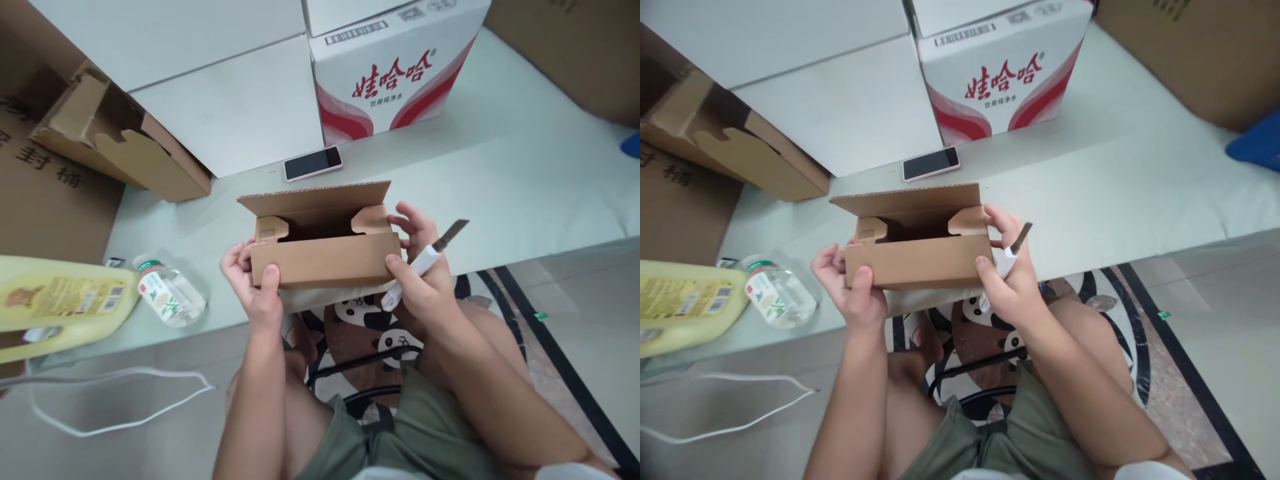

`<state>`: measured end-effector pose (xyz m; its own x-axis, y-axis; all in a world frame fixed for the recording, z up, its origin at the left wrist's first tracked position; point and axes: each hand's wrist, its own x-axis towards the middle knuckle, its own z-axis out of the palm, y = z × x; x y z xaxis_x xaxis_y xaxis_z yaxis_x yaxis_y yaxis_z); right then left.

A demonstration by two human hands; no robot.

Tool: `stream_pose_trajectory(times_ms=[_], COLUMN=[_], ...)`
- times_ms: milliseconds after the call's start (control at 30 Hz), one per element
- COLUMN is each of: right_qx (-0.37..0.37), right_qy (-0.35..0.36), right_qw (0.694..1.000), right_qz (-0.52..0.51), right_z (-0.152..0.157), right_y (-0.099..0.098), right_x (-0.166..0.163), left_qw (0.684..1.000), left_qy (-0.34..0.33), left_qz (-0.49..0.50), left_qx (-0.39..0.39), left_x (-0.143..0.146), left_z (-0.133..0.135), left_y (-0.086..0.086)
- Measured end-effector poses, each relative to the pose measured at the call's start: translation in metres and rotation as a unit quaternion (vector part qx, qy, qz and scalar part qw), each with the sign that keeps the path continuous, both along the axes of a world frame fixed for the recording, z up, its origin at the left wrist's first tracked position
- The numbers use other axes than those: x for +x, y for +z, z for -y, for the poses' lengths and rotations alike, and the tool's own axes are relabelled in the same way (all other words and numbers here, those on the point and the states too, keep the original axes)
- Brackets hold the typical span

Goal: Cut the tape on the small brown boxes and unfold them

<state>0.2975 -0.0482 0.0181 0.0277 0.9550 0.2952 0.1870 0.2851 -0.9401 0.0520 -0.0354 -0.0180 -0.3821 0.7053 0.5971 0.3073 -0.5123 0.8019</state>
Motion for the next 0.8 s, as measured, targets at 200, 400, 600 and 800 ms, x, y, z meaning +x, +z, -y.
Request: stream_pose_trajectory(times_ms=[200, 400, 600, 800], right_qx=[-0.022, 0.015, 0.023, 0.038], right_qy=[0.071, 0.096, 0.099, 0.1], right_qw=[0.996, 0.995, 0.994, 0.994], right_qz=[0.043, 0.003, 0.027, -0.001], right_z=[-0.019, -0.024, -0.023, -0.019], right_y=[0.001, -0.004, -0.006, -0.01], right_x=[0.024, 0.022, 0.024, 0.021], left_qw=[0.998, 0.997, 0.991, 0.98], left_qy=[-0.009, -0.038, -0.03, -0.005], left_qz=[-0.049, -0.045, -0.125, -0.198], left_qx=[-0.037, -0.043, -0.045, -0.025], left_x=[0.001, 0.001, -0.007, -0.013], left_z=[0.0, 0.002, 0.004, 0.001], left_y=[0.002, 0.002, 0.009, 0.016])
